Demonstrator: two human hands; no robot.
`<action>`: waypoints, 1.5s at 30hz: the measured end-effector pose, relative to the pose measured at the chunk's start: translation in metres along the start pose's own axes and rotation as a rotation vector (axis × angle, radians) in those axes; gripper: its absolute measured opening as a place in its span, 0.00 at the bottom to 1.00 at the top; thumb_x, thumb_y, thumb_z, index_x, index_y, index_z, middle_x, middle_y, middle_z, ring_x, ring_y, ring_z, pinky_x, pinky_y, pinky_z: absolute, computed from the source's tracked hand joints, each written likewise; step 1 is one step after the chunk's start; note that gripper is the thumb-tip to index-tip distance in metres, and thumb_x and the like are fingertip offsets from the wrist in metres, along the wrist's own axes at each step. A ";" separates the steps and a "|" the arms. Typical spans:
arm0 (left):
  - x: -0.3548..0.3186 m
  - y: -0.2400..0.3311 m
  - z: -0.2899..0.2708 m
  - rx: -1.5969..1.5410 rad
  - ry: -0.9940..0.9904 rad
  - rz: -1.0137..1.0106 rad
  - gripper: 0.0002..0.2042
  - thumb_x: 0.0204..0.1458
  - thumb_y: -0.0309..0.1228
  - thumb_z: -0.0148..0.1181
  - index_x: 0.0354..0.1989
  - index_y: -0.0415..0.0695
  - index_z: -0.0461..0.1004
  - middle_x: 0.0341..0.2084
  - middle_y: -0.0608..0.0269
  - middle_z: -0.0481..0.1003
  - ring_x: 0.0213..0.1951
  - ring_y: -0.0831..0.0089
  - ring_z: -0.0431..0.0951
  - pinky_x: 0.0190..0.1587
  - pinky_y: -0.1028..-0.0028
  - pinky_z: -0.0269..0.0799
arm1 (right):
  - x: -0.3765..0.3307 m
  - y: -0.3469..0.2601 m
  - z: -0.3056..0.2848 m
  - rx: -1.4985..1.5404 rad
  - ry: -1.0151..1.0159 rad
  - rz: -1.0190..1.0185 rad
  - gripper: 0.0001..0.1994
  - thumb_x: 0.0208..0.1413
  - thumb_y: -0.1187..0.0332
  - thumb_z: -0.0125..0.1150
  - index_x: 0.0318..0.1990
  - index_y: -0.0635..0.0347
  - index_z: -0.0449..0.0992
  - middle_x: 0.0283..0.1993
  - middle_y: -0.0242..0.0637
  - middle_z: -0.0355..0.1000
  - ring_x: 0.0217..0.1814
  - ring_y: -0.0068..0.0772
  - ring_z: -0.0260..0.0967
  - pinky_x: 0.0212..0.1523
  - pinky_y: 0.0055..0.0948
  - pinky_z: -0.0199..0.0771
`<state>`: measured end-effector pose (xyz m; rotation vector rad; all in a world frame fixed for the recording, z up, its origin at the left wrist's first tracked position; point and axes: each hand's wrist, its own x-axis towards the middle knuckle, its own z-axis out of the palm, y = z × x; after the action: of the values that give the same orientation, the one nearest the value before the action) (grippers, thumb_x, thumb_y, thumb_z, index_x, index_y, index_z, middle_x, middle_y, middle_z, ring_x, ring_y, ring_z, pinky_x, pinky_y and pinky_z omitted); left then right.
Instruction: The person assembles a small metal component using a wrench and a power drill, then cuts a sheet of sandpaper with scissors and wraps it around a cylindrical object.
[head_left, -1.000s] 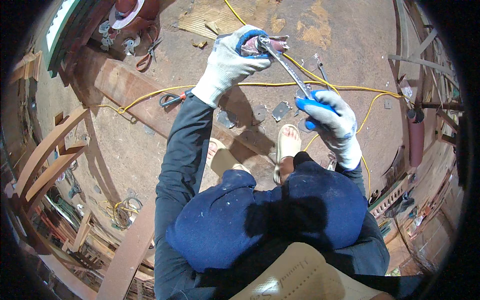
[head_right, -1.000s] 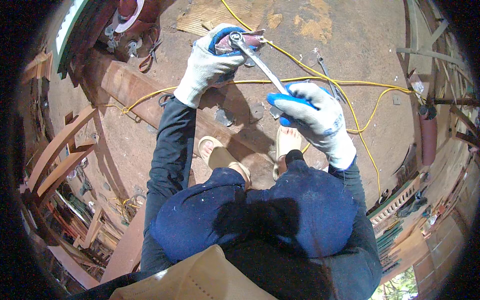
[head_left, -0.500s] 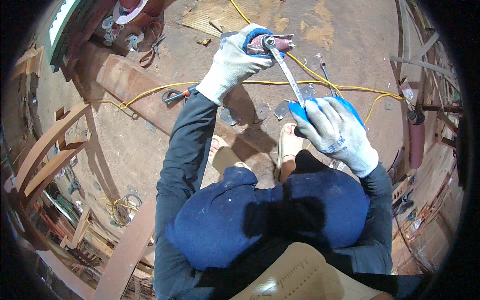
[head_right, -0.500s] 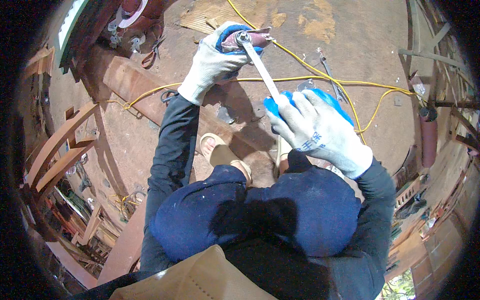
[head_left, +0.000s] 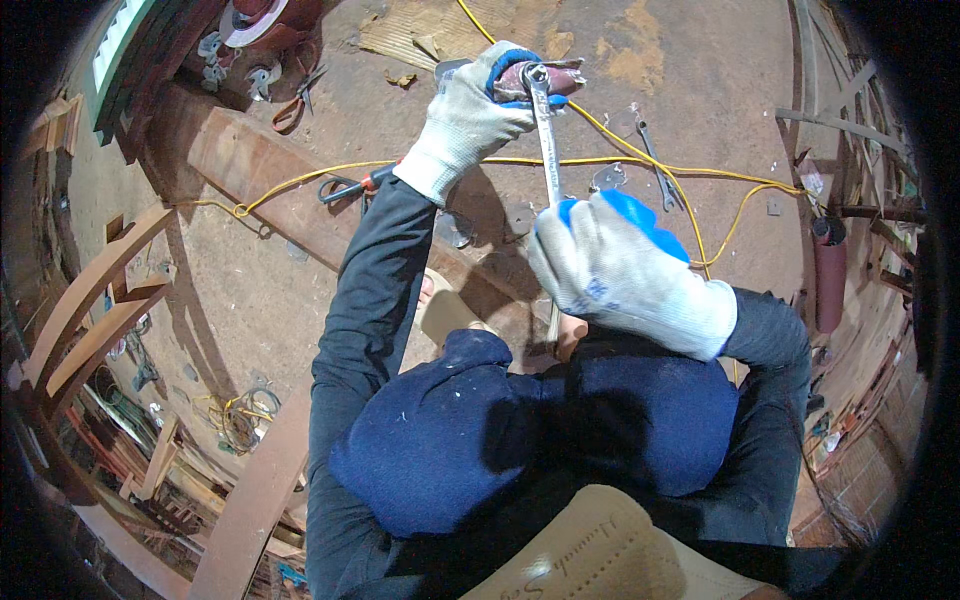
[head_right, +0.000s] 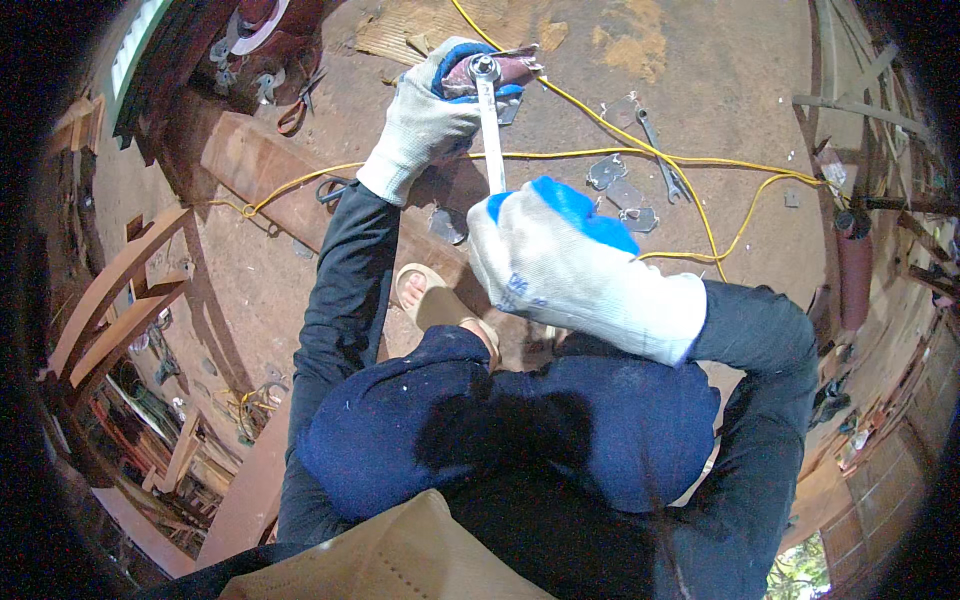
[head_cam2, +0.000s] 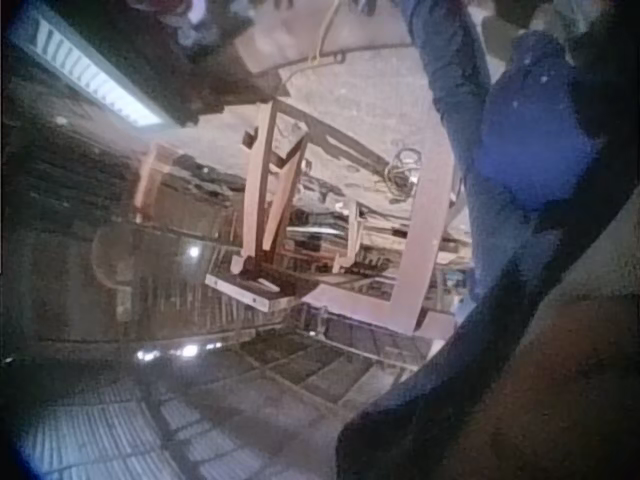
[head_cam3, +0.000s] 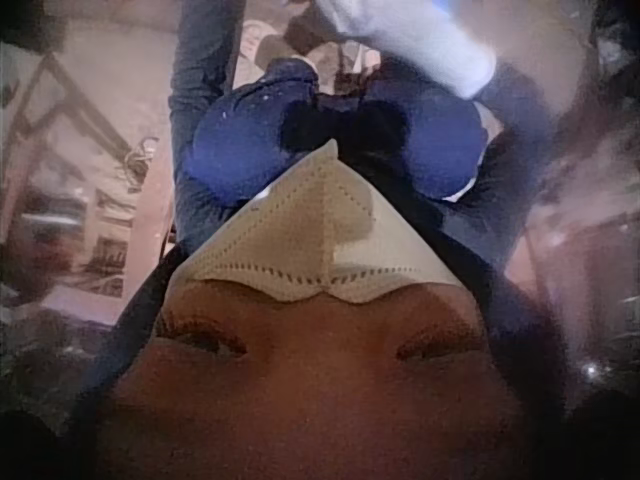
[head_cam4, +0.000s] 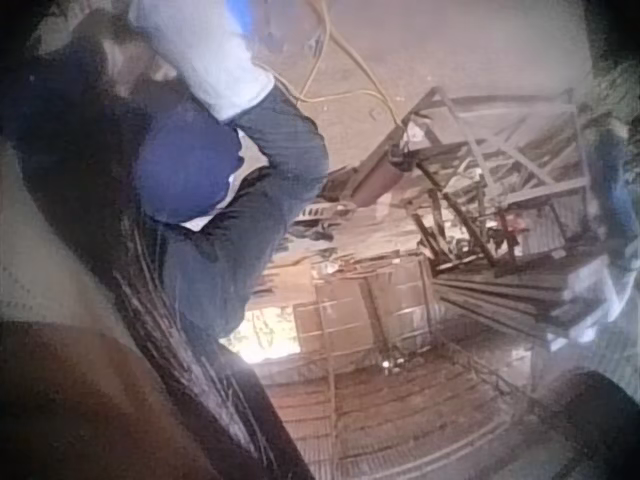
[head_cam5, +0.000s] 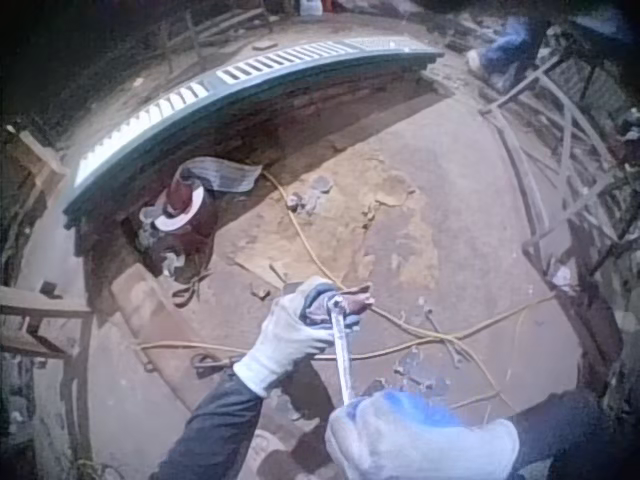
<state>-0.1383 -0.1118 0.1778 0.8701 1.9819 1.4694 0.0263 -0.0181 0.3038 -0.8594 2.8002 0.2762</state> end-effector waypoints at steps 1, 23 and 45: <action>0.001 0.001 -0.001 0.012 -0.003 0.010 0.22 0.38 0.34 0.74 0.42 0.43 0.73 0.33 0.68 0.75 0.37 0.81 0.73 0.43 0.77 0.70 | 0.002 0.000 0.006 -0.060 0.020 -0.030 0.07 0.46 0.65 0.55 0.31 0.55 0.70 0.29 0.32 0.58 0.28 0.26 0.60 0.28 0.26 0.60; 0.002 -0.017 0.005 -0.176 -0.137 0.167 0.20 0.38 0.29 0.74 0.40 0.42 0.72 0.32 0.67 0.75 0.35 0.78 0.74 0.42 0.77 0.70 | -0.074 0.060 0.037 1.905 0.164 0.761 0.15 0.59 0.66 0.53 0.53 0.55 0.72 0.34 0.27 0.63 0.24 0.11 0.56 0.24 0.12 0.57; 0.004 -0.023 0.040 -0.064 0.415 0.141 0.19 0.41 0.35 0.72 0.38 0.42 0.71 0.29 0.63 0.73 0.31 0.73 0.74 0.36 0.75 0.71 | -0.011 0.014 0.008 0.920 0.240 0.847 0.22 0.59 0.68 0.53 0.61 0.60 0.63 0.33 0.49 0.73 0.29 0.49 0.71 0.32 0.41 0.68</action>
<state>-0.1157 -0.0886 0.1447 0.7337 2.1824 1.9089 0.0279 0.0012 0.3008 0.5238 2.8052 -0.9821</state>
